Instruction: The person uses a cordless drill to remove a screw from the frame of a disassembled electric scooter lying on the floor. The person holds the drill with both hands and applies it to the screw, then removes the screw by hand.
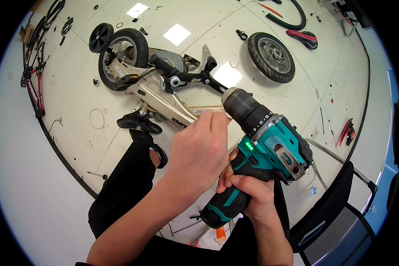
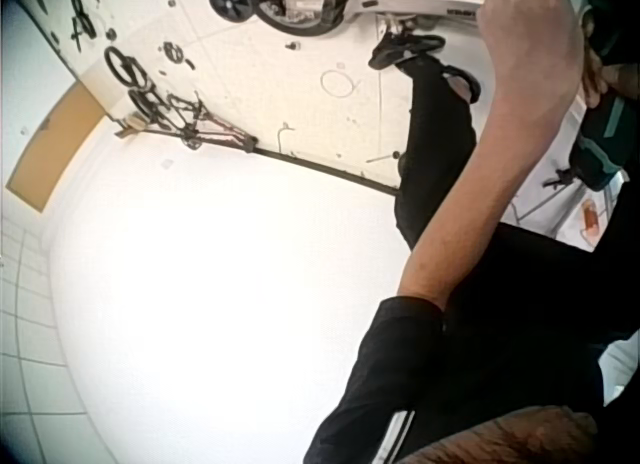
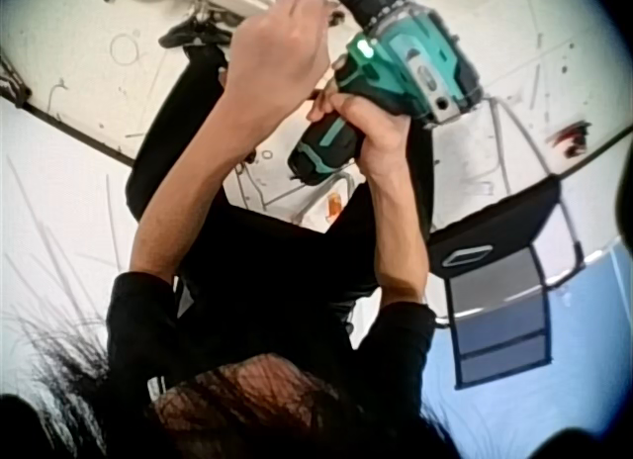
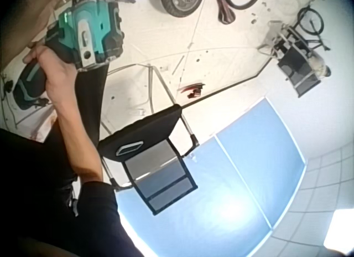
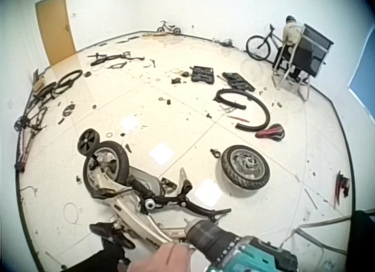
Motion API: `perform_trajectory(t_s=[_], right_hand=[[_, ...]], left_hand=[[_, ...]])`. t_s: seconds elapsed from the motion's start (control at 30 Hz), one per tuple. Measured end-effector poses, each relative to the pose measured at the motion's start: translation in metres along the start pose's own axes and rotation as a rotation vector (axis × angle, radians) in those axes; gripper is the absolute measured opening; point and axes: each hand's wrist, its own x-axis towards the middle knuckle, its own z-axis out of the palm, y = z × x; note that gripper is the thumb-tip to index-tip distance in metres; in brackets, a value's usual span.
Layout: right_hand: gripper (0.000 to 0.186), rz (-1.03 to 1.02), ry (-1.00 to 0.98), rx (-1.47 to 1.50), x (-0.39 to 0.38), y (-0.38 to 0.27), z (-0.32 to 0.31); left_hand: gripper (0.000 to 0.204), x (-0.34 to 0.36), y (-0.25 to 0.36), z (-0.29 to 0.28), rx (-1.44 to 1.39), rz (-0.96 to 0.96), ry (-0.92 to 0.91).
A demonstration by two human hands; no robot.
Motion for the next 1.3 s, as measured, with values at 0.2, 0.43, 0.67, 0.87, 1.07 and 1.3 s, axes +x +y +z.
perform_trajectory(t_s=[0.2,0.43,0.67,0.87,1.07,1.3], right_hand=[[0.034,-0.021,0.000,0.011,0.0009,0.0025,-0.0023],[0.031,-0.038,-0.010,0.003,0.0004,0.0021,-0.0022],[0.031,-0.020,0.003,-0.005,0.0008,0.0015,-0.0020],[0.035,-0.003,0.015,0.022,0.0004,-0.0002,0.0001],[0.034,-0.008,0.017,0.017,-0.0001,-0.0026,0.0031],[0.035,0.013,0.053,0.058,0.0018,-0.0056,0.0030]], left_hand=[[0.006,0.0000,-0.0002,0.0008,0.003,-0.010,-0.003],[0.005,0.0000,-0.0007,0.0007,-0.006,-0.023,-0.015],[0.005,0.0001,-0.0022,0.0024,-0.018,-0.047,0.001],[0.008,0.0028,-0.0022,0.0025,-0.161,-0.215,-0.008],[0.010,0.0059,-0.0020,0.0011,-0.195,-0.222,-0.037],[0.010,0.0068,0.0006,0.0012,-0.248,-0.274,-0.038]])
